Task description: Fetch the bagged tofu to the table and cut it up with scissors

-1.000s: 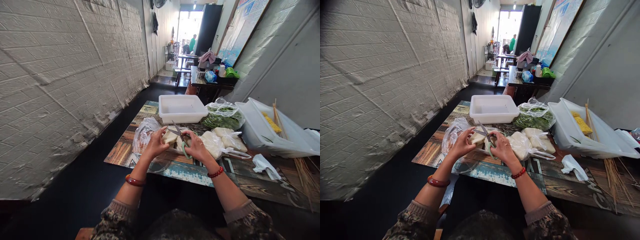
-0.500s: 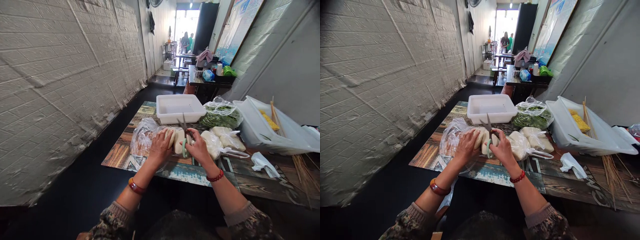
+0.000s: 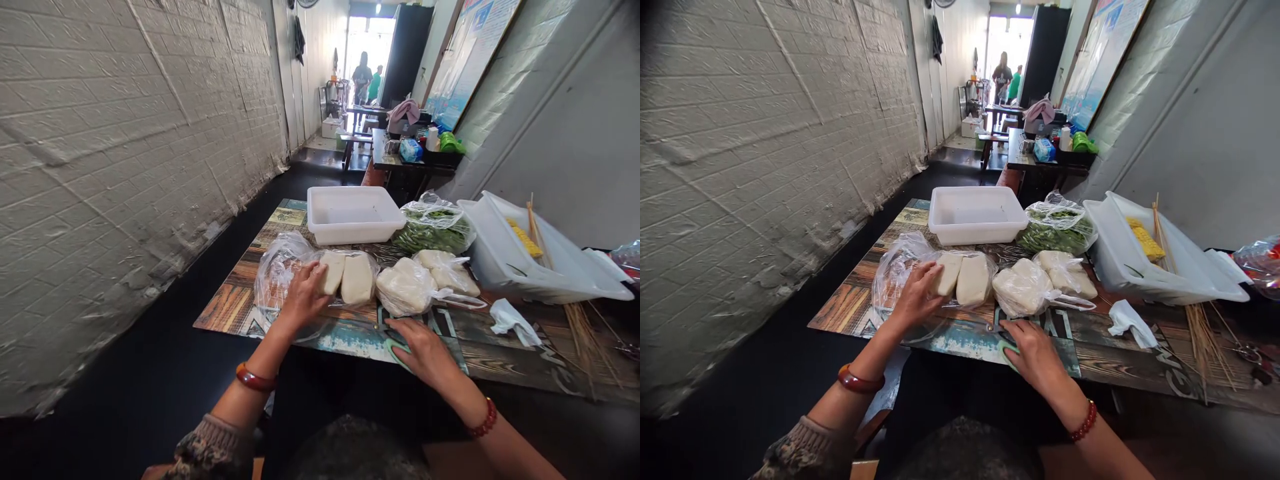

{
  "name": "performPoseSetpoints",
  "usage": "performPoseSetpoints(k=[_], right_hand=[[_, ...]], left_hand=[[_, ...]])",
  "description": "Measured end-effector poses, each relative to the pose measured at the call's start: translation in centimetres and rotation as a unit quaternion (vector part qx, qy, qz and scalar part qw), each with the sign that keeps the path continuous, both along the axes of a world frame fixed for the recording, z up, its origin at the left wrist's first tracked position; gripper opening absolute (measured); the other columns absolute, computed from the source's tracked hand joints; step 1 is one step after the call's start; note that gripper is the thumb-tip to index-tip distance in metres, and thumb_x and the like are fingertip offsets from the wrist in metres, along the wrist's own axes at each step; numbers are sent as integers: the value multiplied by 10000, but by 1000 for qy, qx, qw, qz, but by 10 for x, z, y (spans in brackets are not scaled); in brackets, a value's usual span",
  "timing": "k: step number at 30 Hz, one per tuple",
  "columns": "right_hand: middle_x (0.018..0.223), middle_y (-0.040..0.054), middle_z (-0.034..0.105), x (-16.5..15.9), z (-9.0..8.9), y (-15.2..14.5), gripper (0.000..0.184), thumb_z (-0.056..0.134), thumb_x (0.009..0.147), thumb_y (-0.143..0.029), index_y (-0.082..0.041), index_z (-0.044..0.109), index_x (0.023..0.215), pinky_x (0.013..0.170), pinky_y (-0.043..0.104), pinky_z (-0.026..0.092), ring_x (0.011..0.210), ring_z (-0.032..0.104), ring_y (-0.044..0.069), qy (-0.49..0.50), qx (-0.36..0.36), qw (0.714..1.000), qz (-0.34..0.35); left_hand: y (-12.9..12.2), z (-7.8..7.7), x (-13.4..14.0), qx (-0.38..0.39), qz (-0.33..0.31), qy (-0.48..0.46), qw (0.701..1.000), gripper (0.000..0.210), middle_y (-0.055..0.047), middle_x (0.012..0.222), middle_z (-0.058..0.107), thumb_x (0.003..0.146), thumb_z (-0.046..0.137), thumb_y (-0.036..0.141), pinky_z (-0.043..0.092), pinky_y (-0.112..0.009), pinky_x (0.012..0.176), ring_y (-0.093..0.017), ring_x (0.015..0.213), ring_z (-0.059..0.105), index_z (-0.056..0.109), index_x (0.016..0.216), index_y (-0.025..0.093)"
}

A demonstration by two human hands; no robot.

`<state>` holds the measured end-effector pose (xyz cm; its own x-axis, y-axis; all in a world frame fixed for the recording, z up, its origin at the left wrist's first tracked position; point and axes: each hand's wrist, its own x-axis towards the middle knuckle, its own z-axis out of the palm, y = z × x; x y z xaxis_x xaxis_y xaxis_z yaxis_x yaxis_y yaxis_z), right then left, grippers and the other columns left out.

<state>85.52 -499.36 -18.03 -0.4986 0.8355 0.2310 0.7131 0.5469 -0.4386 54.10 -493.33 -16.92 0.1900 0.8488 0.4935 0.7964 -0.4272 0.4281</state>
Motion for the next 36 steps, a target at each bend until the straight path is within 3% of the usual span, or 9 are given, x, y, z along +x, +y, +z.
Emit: performPoseSetpoints(k=[3, 6, 11, 16, 19, 24, 30, 33, 36], right_hand=[[1133, 112, 675, 4, -5, 1, 489, 643, 808, -151, -269, 609, 1281, 862, 472, 578, 1018, 664, 293, -16, 41, 999, -15], [1088, 95, 693, 4, 4, -2, 362, 625, 846, -178, -299, 665, 1185, 841, 460, 587, 982, 678, 286, -17, 64, 997, -26], [1120, 63, 709, -12, 45, 6, 285, 510, 952, -247, -301, 653, 1193, 885, 421, 565, 1031, 672, 250, 69, 62, 996, 12], [1106, 75, 717, -57, 78, 67, 301, 454, 958, -174, -226, 665, 1167, 954, 429, 509, 1065, 635, 239, 78, 108, 987, 87], [1103, 68, 727, -85, 81, 112, 278, 466, 953, -152, -217, 705, 1080, 997, 424, 476, 1088, 620, 227, 24, 88, 990, 111], [1088, 70, 739, -109, 74, 157, 310, 457, 928, -102, -212, 734, 1011, 975, 400, 484, 1046, 651, 223, -6, 53, 992, 110], [1088, 45, 751, -107, 76, 179, 369, 405, 924, -99, -218, 724, 1065, 905, 322, 510, 1010, 681, 197, -41, -26, 996, 80], [1017, 49, 766, -106, 79, 184, 321, 433, 931, -159, -200, 741, 1014, 821, 276, 514, 915, 691, 190, -62, -72, 992, 77], [930, 63, 772, -106, 79, 182, 331, 437, 956, -266, -181, 755, 921, 753, 266, 505, 828, 681, 194, -75, -109, 987, 85]], left_hand=[[-3, 3, 7, 22, 24, 11, 999, 624, -156, 1385, 436, 724, 723, 205, 405, -524, 1064, -341, 1277, 450, 502, 1307, 226], [-8, 1, 11, 26, 38, 5, 999, 633, -140, 1309, 466, 736, 717, 203, 442, -507, 1028, -321, 1216, 486, 479, 1322, 238], [-14, -8, 6, -16, 23, -37, 999, 756, -133, 1247, 478, 725, 719, 213, 480, -492, 987, -307, 1165, 519, 394, 1407, 229], [-9, 7, -12, -70, -45, -60, 995, 731, -118, 1221, 517, 685, 641, 103, 466, -462, 1023, -276, 1164, 533, 475, 1388, 217], [1, 23, -18, -88, -50, -88, 991, 531, -121, 1176, 562, 744, 648, 197, 486, -454, 991, -266, 1107, 571, 600, 1273, 188], [31, 36, -13, -95, 32, -186, 977, 248, -114, 1067, 633, 811, 600, 267, 488, -455, 950, -251, 1009, 611, 727, 1000, 170], [73, 27, -1, -173, 7, -305, 937, 269, -80, 896, 704, 735, 641, 323, 517, -334, 737, -209, 804, 631, 724, 912, 139], [81, 21, 0, -199, -8, -336, 920, 284, -41, 700, 672, 728, 619, 391, 463, -264, 589, -168, 643, 585, 707, 772, 125], [83, 16, 1, -193, 9, -360, 913, 239, -13, 636, 629, 713, 609, 366, 418, -243, 571, -146, 609, 537, 678, 690, 139]])
